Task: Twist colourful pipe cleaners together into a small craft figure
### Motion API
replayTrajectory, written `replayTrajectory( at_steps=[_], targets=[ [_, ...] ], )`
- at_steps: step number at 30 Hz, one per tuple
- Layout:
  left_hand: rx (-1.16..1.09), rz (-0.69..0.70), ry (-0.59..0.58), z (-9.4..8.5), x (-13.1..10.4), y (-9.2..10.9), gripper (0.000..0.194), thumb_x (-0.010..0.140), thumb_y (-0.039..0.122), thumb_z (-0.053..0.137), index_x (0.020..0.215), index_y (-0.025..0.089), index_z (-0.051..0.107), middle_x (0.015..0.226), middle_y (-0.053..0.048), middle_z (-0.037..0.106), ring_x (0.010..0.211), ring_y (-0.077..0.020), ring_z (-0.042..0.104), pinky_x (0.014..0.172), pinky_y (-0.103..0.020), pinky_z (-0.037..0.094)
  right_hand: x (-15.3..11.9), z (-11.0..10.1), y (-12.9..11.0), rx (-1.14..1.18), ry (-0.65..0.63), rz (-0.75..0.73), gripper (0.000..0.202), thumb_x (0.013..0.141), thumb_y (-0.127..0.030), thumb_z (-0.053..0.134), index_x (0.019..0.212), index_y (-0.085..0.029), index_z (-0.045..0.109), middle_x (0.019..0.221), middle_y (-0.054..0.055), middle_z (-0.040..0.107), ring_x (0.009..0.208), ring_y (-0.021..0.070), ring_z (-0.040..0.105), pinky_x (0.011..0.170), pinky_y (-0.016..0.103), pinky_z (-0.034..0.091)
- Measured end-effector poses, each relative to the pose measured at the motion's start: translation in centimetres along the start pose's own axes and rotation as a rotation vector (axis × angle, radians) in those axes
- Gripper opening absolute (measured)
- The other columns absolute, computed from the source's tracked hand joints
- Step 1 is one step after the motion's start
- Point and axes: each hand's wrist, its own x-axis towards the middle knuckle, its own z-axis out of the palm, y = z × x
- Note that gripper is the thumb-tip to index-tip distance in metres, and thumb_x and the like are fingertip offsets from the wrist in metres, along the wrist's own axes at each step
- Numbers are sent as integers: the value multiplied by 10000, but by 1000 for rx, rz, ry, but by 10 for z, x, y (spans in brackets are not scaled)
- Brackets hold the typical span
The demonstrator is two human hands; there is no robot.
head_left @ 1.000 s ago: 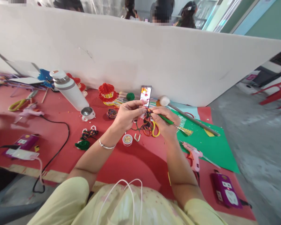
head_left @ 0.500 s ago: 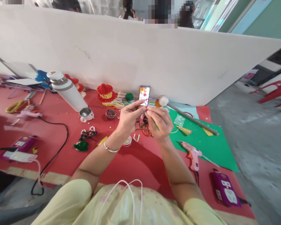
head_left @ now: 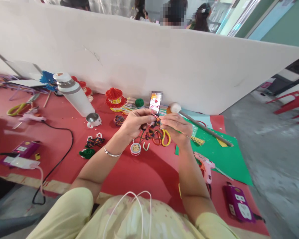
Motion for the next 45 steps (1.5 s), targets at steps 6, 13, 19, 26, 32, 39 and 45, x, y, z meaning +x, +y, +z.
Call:
replayTrajectory(
  at_steps=[6,13,19,26,32,39,45],
  targets=[
    [11,20,-23,-3,3,0,202,606,202,946,784,183,853,632,-15,700,480,-63,532,426,-208,330,-3,-7,0,-27,-20,37,398,886,-183,865,1207,-413,819,1141,-38,874,1002,210,832,888,425,707],
    [32,-8,-72,-8,7,1,183,604,165,908,781,189,866,655,-30,725,497,-74,554,433,-206,361,3,-14,-4,36,-50,76,246,901,-236,858,1109,-369,848,1091,-25,882,963,205,836,862,418,714],
    [71,-64,-148,-9,7,4,168,586,175,919,744,183,864,667,-33,730,493,-63,553,446,-193,398,2,-17,-4,175,-10,173,192,890,-230,863,1049,-336,859,952,-3,887,887,208,838,803,402,694],
    [38,-22,-156,1,5,1,210,605,189,935,804,187,867,709,-40,726,535,-87,565,443,-215,350,-10,8,5,323,186,346,188,914,-486,827,952,-303,853,915,19,872,866,224,837,792,406,703],
    [174,455,211,14,6,-27,318,676,155,890,989,212,885,848,-27,795,731,-126,677,671,-258,558,-5,23,-8,-167,201,151,164,963,-261,778,1107,-319,830,1035,27,861,961,214,819,879,411,700],
    [-209,75,129,26,1,-26,311,639,218,952,924,181,835,672,36,663,468,-20,420,419,-175,288,-17,34,-2,-290,281,-53,368,938,-166,786,1240,-377,778,1136,21,853,1020,242,813,866,469,701],
    [-209,-74,7,14,-1,-7,334,590,169,957,904,166,843,569,61,562,431,-8,314,395,-186,136,-6,9,2,26,155,49,279,933,-234,824,1187,-349,820,1093,17,871,981,221,832,857,430,700]
  ],
)
